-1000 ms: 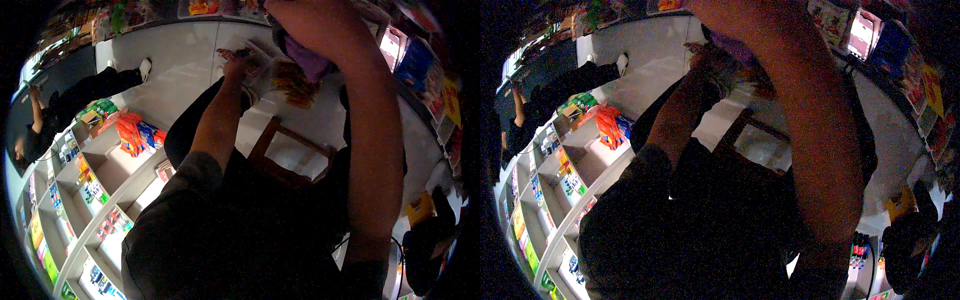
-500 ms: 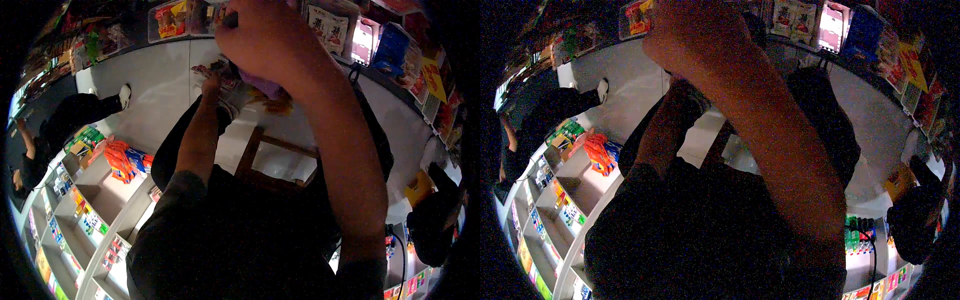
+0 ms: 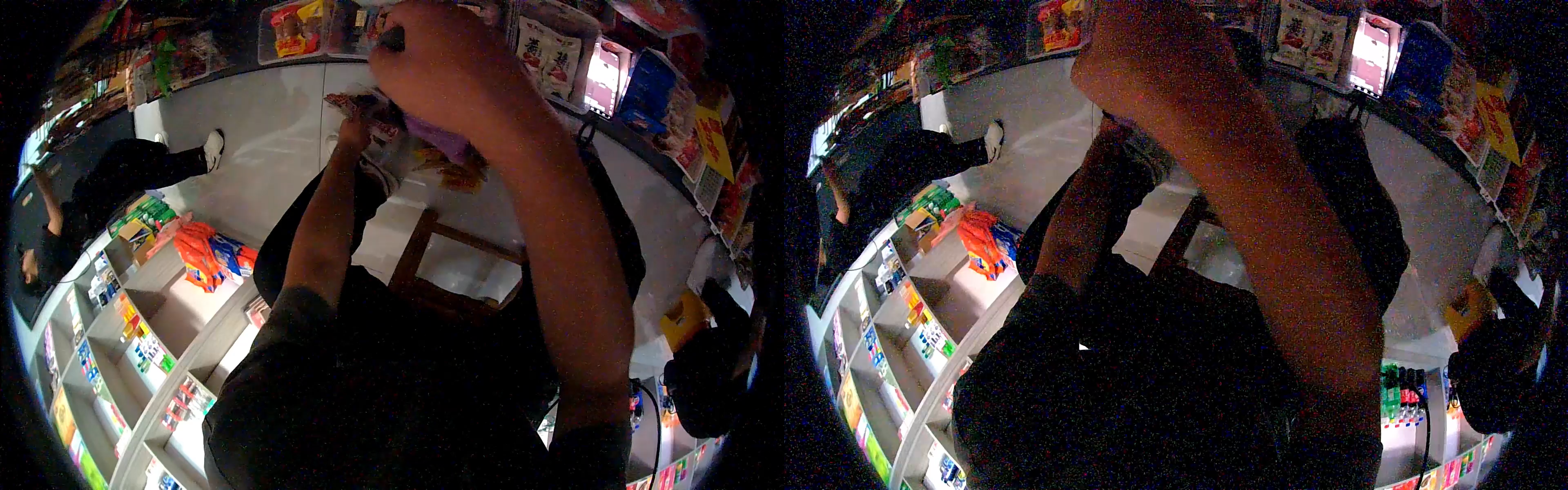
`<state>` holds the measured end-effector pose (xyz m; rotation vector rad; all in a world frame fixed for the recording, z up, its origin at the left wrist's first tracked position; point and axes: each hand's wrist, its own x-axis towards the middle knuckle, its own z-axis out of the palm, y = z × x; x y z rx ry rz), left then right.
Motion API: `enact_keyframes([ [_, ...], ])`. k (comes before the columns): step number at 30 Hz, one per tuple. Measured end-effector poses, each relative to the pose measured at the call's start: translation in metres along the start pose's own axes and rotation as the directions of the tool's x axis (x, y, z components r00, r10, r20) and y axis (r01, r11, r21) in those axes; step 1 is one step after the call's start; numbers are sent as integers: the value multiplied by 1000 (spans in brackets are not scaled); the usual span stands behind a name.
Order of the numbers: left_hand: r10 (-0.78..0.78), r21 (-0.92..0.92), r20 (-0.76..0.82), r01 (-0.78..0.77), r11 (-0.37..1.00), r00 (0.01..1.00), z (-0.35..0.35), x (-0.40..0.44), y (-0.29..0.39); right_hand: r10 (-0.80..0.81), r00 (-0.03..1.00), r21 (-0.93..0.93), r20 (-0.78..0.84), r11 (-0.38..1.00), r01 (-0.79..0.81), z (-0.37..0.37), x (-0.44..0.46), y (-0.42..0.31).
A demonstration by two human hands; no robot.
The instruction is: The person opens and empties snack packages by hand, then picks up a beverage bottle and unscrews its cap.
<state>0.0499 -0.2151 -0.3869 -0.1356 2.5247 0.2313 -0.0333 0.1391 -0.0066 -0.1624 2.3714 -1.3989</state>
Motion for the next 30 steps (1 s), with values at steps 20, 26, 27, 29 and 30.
enact_keyframes([
  [20,31,-760,-88,-87,645,996,-21,-2,41,-26,998,-126,-54,992,19,10,-6,1],
  [26,-344,-878,313,132,-460,885,11,-2,44,-94,990,-163,-107,984,76,16,-9,5],
  [27,-338,-862,344,152,-484,876,16,-1,43,-89,990,-147,-107,986,73,18,-8,7],
  [29,-339,-843,394,189,-504,854,24,1,41,-76,991,-115,-111,991,64,23,-8,9],
  [30,-348,-841,414,208,-500,841,26,2,42,-31,997,-121,-68,992,22,23,-8,7],
])
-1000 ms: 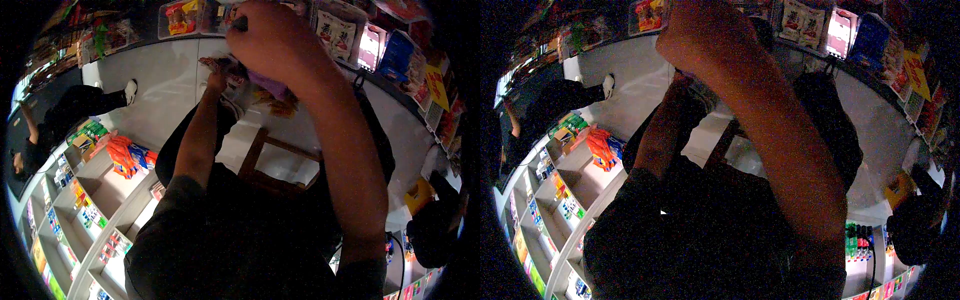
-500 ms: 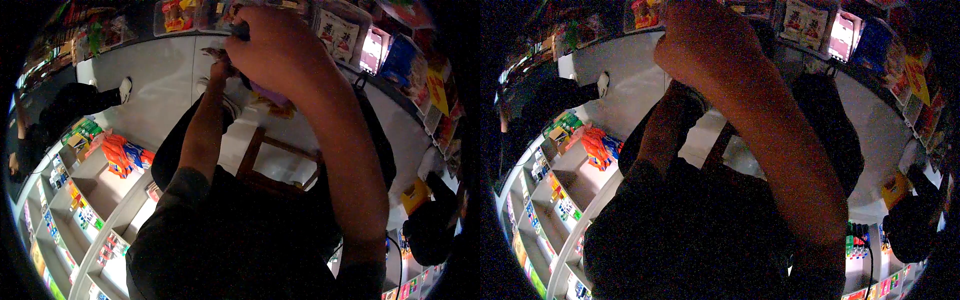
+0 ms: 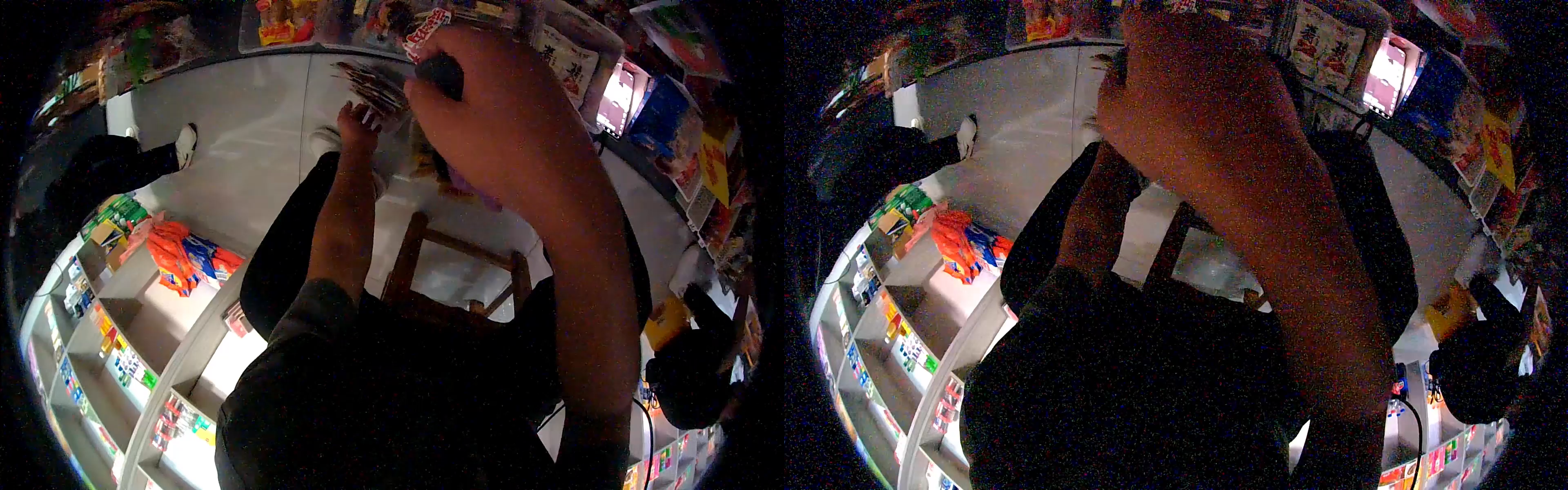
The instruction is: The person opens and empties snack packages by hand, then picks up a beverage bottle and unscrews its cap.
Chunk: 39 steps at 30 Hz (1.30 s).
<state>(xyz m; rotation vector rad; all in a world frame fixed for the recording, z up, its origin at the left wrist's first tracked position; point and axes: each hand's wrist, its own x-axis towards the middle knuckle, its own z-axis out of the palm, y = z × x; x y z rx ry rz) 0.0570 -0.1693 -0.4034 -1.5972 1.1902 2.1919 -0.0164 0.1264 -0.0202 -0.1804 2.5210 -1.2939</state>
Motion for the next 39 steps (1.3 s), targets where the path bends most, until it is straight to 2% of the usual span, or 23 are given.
enact_keyframes([
  [3,3,112,110,-16,994,994,-15,48,-18,70,993,-30,92,997,-67,-2,1,-9],
  [8,-16,239,48,4,971,999,-6,40,-14,43,999,-37,29,998,-42,6,-1,-10],
  [12,-4,180,61,-7,984,998,-9,31,-10,4,1000,-53,23,999,-3,8,0,-5],
  [15,-8,-60,143,16,998,990,-15,28,-8,-42,999,-92,-11,995,41,12,-1,1],
  [18,-18,-84,199,36,996,980,6,-5,7,-39,999,-92,-7,995,38,12,-1,6],
  [23,26,77,324,-54,996,946,-31,67,-20,-37,999,-68,33,997,39,14,0,10],
  [27,31,190,284,-88,978,958,-22,51,-19,-7,998,-86,66,996,13,13,1,5],
  [39,86,173,177,-117,978,980,-43,42,-14,-14,997,-93,77,995,22,13,-1,1],
])
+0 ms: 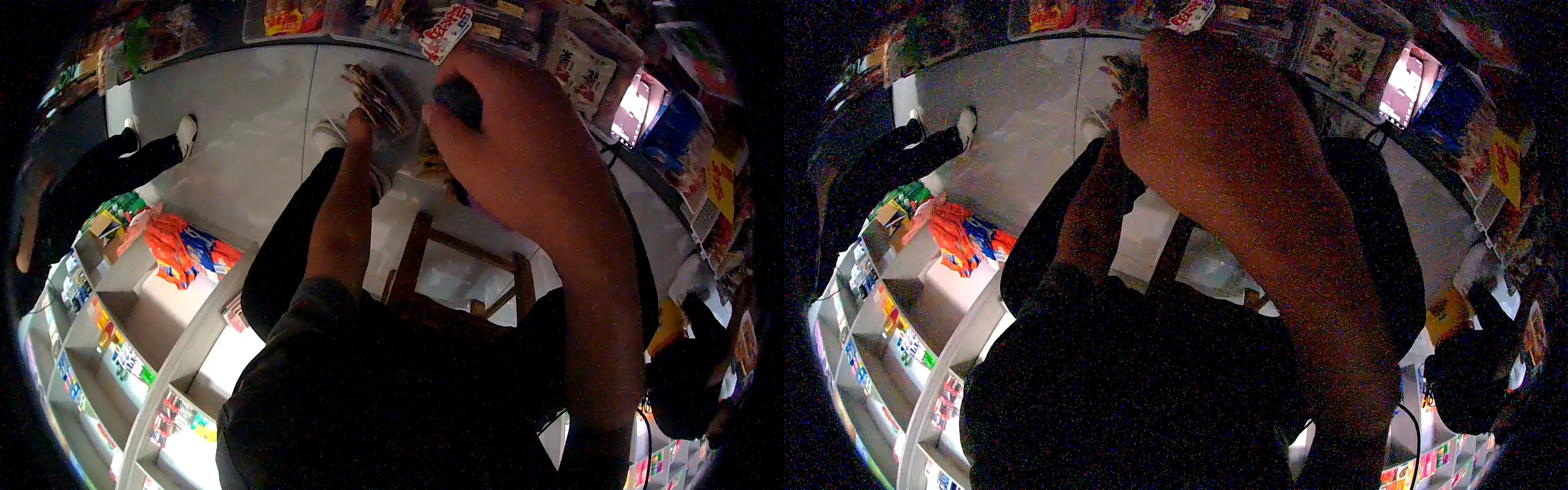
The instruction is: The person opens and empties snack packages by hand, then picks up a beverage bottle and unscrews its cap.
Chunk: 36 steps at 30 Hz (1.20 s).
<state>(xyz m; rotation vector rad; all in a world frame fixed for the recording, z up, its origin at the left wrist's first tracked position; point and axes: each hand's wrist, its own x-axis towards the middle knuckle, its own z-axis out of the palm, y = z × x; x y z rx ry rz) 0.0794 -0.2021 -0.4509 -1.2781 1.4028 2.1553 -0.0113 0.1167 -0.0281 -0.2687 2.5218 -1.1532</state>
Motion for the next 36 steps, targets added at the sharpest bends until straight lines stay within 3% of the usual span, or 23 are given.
enact_keyframes([
  [8,31,10,-55,-31,999,998,0,-1,6,4,1000,26,13,1000,-4,6,1,1],
  [20,52,136,2,-52,989,999,1,2,4,48,995,16,91,999,-49,5,5,-9],
  [23,173,305,-112,-132,943,979,0,4,-1,-25,1000,-35,-14,999,25,4,1,-4],
  [26,336,550,-344,-102,829,877,-18,28,-5,68,998,121,17,990,-69,-17,13,11],
  [28,411,619,-449,-55,783,793,-29,47,-3,107,987,59,-123,993,-101,-33,17,12],
  [31,553,623,-387,-233,747,738,-28,37,17,97,957,0,-274,995,-100,-48,18,29],
  [32,565,598,-322,-300,743,760,-32,25,33,81,947,-14,-312,996,-90,-51,20,33],
  [35,548,520,-267,-361,774,792,-11,-16,89,48,985,-155,-168,985,-74,-47,25,33],
  [36,537,495,-273,-362,790,798,2,-26,108,-25,996,-169,-90,986,10,-37,17,25],
])
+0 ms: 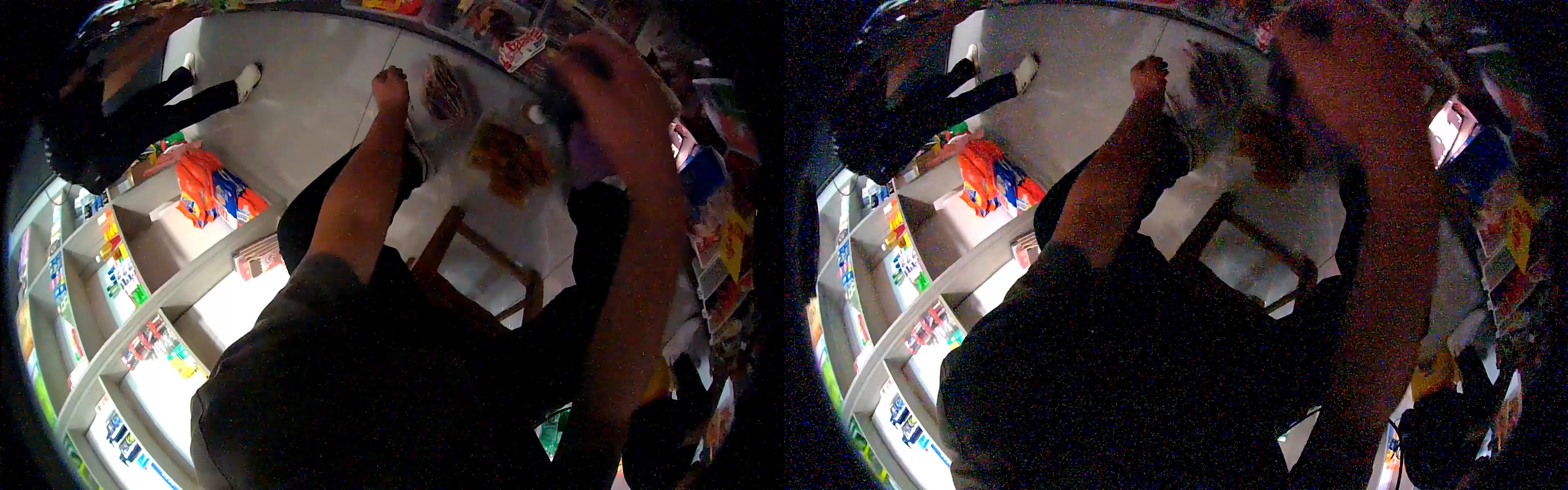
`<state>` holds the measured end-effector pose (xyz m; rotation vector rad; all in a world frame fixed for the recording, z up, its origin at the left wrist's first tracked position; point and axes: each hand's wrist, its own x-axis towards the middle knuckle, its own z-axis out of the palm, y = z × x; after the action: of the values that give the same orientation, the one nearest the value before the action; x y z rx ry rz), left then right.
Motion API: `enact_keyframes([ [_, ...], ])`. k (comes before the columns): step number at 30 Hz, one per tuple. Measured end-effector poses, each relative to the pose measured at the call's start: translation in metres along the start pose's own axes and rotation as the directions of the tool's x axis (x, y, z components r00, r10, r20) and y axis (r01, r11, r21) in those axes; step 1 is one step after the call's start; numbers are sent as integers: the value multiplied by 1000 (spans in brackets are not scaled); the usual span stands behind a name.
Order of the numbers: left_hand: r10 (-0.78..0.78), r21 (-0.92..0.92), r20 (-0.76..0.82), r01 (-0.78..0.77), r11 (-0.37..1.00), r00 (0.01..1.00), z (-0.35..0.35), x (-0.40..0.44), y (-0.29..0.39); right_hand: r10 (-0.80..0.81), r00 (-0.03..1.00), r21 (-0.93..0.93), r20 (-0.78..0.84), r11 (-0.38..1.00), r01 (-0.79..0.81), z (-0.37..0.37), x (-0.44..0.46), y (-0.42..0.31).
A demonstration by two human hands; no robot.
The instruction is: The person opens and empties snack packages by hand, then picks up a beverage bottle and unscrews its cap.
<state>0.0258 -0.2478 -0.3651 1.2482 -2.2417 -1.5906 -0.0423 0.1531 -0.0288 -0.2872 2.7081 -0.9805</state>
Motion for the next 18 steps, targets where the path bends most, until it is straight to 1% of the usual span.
enact_keyframes([
  [1,79,-41,-5,-79,996,997,7,-25,47,-84,995,-1,61,996,85,8,-10,-15],
  [2,291,79,41,-293,953,956,14,-33,73,-6,967,22,253,1000,1,10,-16,-34],
  [3,479,187,110,-492,850,871,20,-38,92,65,896,30,439,996,-88,12,-22,-51],
  [5,575,280,285,-640,715,767,37,-66,141,-19,784,19,620,1000,9,25,-35,-66],
  [6,506,288,369,-614,735,779,50,-84,165,-66,735,6,675,996,84,34,-41,-72],
  [7,644,292,451,-784,549,618,66,-90,174,-106,677,-2,728,987,158,40,-46,-76],
  [9,744,300,558,-925,233,369,106,-94,168,-165,581,39,797,974,223,40,-55,-84],
  [11,740,346,620,-937,40,260,143,-95,146,-190,540,70,820,970,234,45,-61,-83],
  [13,596,396,655,-883,253,464,150,-106,147,-184,572,84,799,977,196,52,-66,-79],
  [14,503,426,666,-834,350,551,153,-113,147,-183,598,70,780,976,207,50,-66,-75],
  [17,412,337,738,-822,460,534,128,-130,183,-192,677,39,710,971,235,34,-61,-73],
  [18,381,344,743,-802,488,551,121,-130,184,-195,709,38,678,972,232,32,-61,-71],
])
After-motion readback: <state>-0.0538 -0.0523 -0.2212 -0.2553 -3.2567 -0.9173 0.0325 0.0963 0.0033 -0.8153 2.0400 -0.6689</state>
